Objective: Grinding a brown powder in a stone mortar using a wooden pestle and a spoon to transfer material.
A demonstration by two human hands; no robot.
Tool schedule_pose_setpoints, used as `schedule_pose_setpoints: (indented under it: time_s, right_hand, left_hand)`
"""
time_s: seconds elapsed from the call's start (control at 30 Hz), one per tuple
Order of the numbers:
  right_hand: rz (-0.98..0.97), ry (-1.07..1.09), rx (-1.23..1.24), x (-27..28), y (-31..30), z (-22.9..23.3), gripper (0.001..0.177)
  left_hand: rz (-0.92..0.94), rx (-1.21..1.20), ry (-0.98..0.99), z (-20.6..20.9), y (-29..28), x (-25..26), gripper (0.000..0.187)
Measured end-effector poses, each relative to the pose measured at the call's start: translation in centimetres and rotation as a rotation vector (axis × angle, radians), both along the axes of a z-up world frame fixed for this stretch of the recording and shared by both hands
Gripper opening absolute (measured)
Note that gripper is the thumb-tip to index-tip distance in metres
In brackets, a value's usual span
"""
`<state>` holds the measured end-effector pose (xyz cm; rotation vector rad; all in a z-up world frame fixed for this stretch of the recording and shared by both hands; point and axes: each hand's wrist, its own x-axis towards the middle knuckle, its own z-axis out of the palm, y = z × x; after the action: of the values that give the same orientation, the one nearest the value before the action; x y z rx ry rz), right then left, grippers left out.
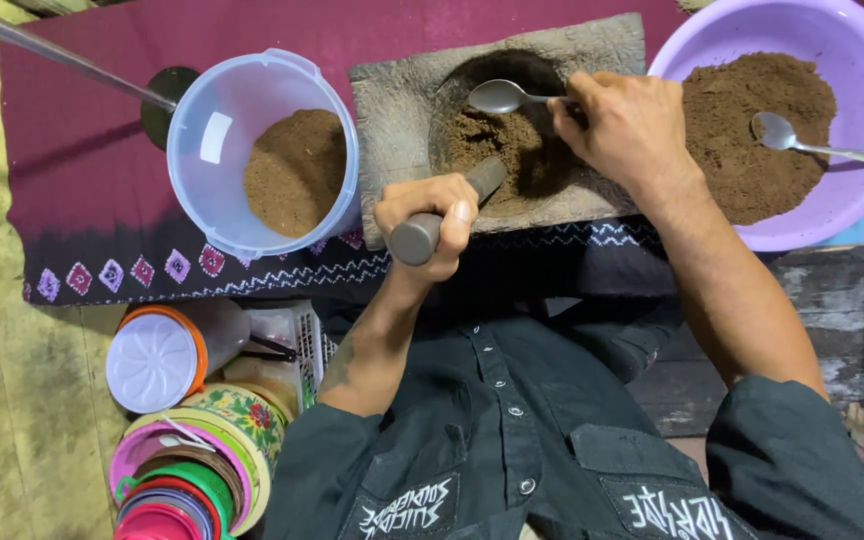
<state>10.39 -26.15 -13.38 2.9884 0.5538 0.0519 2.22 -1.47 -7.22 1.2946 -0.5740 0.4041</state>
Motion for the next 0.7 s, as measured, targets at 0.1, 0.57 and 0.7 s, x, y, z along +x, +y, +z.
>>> schedule_pose_setpoints:
  time_s: [0.1, 0.57, 0.7]
  right_hand:
    - [0.051, -0.11, 0.029, 0.1, 0.3, -0.1, 0.04]
    - [0.476, -0.029, -0.375, 2.2, 2.8, 0.2, 0.025]
    - [0.715, -0.037, -0.516, 3.1, 1.3, 3.6, 0.027]
  left_hand:
    - [-0.022, -0.005, -0.014, -0.5, 0.5, -0.2, 0.032]
    - [0.084, -0.143, -0.187, 4.7, 1.4, -3.0, 0.029]
    - [0.084, -0.16, -0.242, 4.8, 2.2, -3.3, 0.028]
